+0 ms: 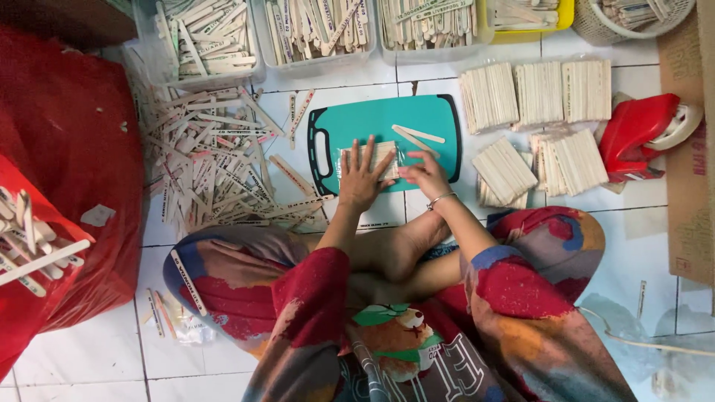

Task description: Bundling wooden sticks together using paper bands

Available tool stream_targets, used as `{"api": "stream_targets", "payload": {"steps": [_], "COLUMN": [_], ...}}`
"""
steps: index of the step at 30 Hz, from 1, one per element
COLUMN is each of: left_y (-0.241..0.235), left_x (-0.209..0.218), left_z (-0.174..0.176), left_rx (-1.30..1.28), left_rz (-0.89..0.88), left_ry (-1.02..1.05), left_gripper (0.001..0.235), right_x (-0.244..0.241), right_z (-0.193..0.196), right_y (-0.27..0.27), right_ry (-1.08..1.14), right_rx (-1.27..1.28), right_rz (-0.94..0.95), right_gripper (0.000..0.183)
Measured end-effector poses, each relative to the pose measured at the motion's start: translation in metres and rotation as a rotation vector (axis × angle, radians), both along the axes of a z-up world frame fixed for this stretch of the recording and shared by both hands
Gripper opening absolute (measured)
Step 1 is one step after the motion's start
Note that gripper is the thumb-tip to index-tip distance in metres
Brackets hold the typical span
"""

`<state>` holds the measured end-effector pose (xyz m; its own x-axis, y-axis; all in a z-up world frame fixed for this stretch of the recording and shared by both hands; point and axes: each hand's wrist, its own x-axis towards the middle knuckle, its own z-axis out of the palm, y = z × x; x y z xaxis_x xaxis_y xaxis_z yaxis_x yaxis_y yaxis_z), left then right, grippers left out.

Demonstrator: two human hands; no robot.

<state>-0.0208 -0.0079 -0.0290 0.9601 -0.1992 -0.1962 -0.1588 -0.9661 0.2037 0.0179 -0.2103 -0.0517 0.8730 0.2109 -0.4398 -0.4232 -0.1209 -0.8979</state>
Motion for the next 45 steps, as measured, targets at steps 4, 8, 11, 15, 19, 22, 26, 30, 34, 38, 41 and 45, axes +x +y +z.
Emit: {"api": "stream_targets", "payload": {"steps": [4,8,11,15,19,22,26,30,34,38,41,45], "left_y": [0.0,0.001,0.001,0.0,0.001,0.002,0.001,0.002,0.003,0.004,0.005,0.004], "left_x": [0.0,0.0,-0.001,0.0,-0.002,-0.003,-0.003,-0.004,-0.005,-0.005,-0.005,-0.006], "left_z": [0.007,0.007,0.008,0.005,0.006,0.004,0.004,0.004,0.007,0.007,0.006,0.001], "left_rx": [0.015,-0.017,-0.026,-0.017,-0.034,-0.027,-0.047,-0.036,-0.047,-0.056,-0.062,-0.089], "left_rz": [0.017,0.02,0.024,0.028,0.037,0.035,0.035,0.036,0.033,0.036,0.04,0.045], "left_ry": [-0.015,-0.035,-0.034,-0.025,-0.022,-0.028,-0.031,-0.052,-0.055,-0.042,-0.009,-0.064], "left_gripper": [0.073,0.074,0.074,0.076,0.076,0.075,0.074,0.076,0.076,0.076,0.078,0.083], "right_x": [0.005,0.009,0.009,0.002,-0.002,0.0,0.001,0.006,0.012,0.008,0.003,0.011], "right_z": [0.03,0.056,0.094,0.142,0.134,0.148,0.098,0.055,0.065,0.095,0.129,0.14], "right_y": [-0.011,-0.044,-0.086,-0.102,-0.107,-0.099,-0.118,-0.144,-0.144,-0.129,-0.112,-0.111], "right_ry": [-0.054,-0.363,-0.366,-0.008,0.141,0.25,0.221,0.174,0.108,0.042,0.04,0.093], "right_rx": [-0.198,-0.817,-1.226,-1.224,-1.248,-1.179,-1.137,-1.136,-1.082,-0.993,-0.993,-0.915], "right_rz": [0.272,0.236,0.082,-0.019,-0.103,-0.169,-0.133,-0.117,-0.114,-0.132,-0.098,-0.09], "right_gripper": [0.056,0.066,0.091,0.134,0.127,0.126,0.139,0.139,0.144,0.14,0.144,0.155]}}
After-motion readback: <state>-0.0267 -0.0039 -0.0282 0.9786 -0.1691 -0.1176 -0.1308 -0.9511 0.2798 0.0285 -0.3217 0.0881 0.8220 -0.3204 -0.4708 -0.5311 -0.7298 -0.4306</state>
